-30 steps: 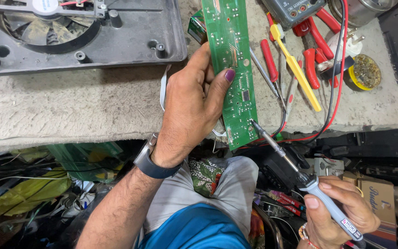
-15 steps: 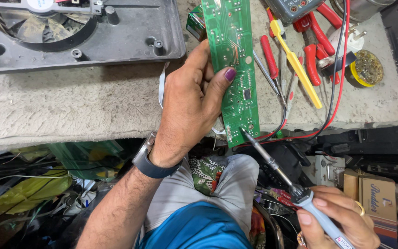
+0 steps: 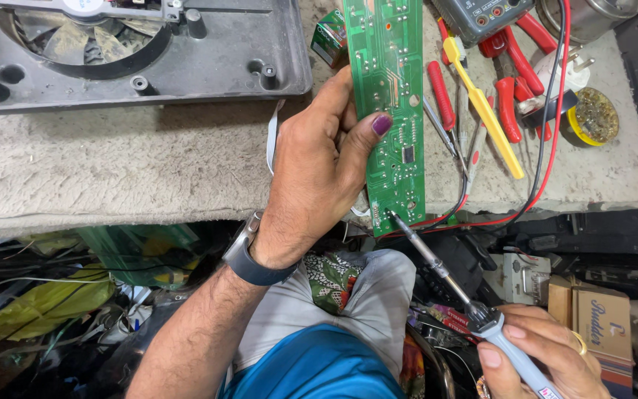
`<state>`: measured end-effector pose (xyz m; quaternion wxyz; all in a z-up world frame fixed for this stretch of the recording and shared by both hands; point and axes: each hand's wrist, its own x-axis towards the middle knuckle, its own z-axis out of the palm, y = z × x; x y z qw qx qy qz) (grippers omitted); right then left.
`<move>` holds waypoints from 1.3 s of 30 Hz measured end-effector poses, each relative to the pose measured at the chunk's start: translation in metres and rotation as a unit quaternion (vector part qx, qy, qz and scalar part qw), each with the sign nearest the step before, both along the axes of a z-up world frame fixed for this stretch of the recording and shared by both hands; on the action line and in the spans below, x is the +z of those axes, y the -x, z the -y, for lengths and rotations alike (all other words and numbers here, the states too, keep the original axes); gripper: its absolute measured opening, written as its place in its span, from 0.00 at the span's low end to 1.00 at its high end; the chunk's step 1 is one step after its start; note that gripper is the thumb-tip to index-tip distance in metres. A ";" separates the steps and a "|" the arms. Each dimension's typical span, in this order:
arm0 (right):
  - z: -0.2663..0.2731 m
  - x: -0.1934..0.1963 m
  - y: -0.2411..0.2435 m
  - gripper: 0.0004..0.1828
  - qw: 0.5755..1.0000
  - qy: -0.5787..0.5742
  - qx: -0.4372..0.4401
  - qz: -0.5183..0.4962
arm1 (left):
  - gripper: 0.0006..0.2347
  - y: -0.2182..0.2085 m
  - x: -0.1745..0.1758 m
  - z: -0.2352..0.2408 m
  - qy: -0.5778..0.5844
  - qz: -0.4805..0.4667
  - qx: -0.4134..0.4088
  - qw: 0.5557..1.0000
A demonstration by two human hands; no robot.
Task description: The person uses a soldering iron to reflow solder joints on a green circuit board, then flips the board and uses a multimeter to test connections. The board is placed on a workbench with various tools and components visible.
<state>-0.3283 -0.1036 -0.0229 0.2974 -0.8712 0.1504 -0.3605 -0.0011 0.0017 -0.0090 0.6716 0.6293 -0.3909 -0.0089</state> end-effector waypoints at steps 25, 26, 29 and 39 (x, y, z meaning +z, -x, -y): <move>-0.016 -0.011 0.015 0.16 0.998 -0.021 -0.062 -0.026 | 0.12 0.009 0.007 0.000 0.029 -0.022 0.054 0.998; -0.017 -0.010 0.011 0.16 0.998 -0.015 -0.054 -0.021 | 0.12 0.010 0.007 0.000 0.030 -0.029 0.050 0.998; -0.021 -0.007 0.001 0.15 0.999 -0.009 -0.045 -0.005 | 0.11 0.011 0.006 -0.001 0.032 -0.020 0.053 0.998; -0.052 0.006 -0.017 0.14 0.992 0.032 -0.118 -0.027 | 0.11 0.010 0.006 -0.001 0.032 -0.018 0.041 0.998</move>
